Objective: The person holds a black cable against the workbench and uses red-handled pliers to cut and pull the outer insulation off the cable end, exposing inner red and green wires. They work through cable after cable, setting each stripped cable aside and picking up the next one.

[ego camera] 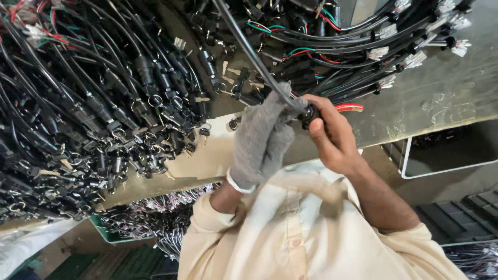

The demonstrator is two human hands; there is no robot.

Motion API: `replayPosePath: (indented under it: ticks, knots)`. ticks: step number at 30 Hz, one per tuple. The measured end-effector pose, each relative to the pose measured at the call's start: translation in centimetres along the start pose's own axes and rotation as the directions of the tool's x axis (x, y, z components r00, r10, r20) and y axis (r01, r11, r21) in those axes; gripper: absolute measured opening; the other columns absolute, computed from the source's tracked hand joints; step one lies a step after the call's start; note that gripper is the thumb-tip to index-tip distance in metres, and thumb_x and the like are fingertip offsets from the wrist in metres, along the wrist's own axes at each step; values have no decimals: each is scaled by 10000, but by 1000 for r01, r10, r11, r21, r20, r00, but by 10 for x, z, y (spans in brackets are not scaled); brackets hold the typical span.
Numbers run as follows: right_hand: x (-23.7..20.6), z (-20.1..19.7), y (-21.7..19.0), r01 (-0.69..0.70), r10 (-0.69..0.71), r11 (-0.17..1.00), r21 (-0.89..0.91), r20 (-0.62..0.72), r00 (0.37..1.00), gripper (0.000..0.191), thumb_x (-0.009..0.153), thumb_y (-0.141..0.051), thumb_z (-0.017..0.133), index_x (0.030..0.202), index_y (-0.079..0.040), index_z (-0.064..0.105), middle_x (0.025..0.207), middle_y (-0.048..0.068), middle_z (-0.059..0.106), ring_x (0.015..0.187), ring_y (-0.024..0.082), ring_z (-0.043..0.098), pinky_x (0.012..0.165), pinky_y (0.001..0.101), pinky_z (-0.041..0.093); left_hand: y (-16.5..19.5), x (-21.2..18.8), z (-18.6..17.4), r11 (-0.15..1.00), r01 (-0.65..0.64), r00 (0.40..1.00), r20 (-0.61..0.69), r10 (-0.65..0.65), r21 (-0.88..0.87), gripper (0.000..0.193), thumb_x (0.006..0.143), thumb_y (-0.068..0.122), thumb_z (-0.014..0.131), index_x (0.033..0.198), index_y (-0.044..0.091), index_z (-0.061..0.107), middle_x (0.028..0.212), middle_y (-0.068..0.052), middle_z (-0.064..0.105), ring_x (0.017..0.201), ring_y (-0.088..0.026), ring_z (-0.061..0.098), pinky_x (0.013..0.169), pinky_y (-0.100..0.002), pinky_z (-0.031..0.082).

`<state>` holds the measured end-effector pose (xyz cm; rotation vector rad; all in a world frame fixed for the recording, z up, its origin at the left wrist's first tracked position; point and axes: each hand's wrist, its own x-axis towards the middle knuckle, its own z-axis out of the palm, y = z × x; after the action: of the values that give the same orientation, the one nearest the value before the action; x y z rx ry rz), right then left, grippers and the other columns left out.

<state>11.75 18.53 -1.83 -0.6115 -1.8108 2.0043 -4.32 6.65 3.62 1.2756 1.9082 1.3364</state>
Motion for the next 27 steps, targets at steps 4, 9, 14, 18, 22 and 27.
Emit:
replayPosePath:
  ticks: [4, 9, 14, 18, 22, 27]
  knots:
    - [-2, -11, 14, -213, 207, 970, 119, 65, 976, 254, 1102, -192, 544, 1249, 6, 608, 956, -22, 517, 855, 52, 436, 734, 241, 393, 10, 5, 17, 983, -27, 1000, 19, 24, 183, 407, 999, 178, 704, 1386, 121, 588, 1359, -86, 677, 1160, -278, 670, 1041, -397, 480]
    - [-2, -11, 16, -247, 235, 965, 86, 127, 964, 282, 1011, -149, 535, 1228, -6, 645, 819, -36, 533, 717, 25, 423, 638, 228, 362, -4, 13, 10, 995, -100, 990, 106, 96, 30, 533, 939, 222, 708, 1425, 73, 551, 1473, -159, 582, 1399, -335, 537, 1216, -465, 355]
    - [4, -8, 8, -163, 148, 984, 74, 181, 972, 348, 1004, -151, 505, 1290, 15, 615, 1090, 27, 659, 954, 88, 556, 848, 281, 490, -13, 5, 6, 993, -100, 981, 162, 109, -64, 453, 1001, 223, 738, 1428, 134, 618, 1493, -82, 607, 1419, -253, 557, 1195, -372, 373]
    - [6, -14, 8, -233, 119, 944, 232, 421, 900, 518, 987, -216, 565, 1441, 31, 538, 1364, 98, 579, 1225, 161, 503, 1031, 336, 421, -13, 6, -2, 937, -11, 961, 254, 106, -349, 359, 914, 208, 787, 1254, 121, 713, 1354, -75, 674, 1355, -238, 559, 1194, -400, 408]
    - [-3, -20, 22, -347, 22, 868, 355, 671, 741, 772, 1016, -337, 651, 1594, 38, 302, 1619, 130, 437, 1475, 196, 391, 1216, 362, 298, -13, 7, -8, 899, -73, 898, 363, 247, -431, 251, 817, 210, 845, 1029, 99, 771, 1179, -41, 749, 1234, -167, 660, 1197, -446, 358]
    - [-17, -9, 55, -275, 53, 851, 447, 449, 892, 771, 1042, -497, 623, 1559, 19, 377, 1549, 116, 469, 1430, 193, 456, 1215, 368, 369, -11, 0, 9, 925, 46, 985, 170, 20, -377, 116, 963, 181, 748, 1021, 80, 740, 1094, -23, 754, 1232, -184, 605, 1186, -393, 364]
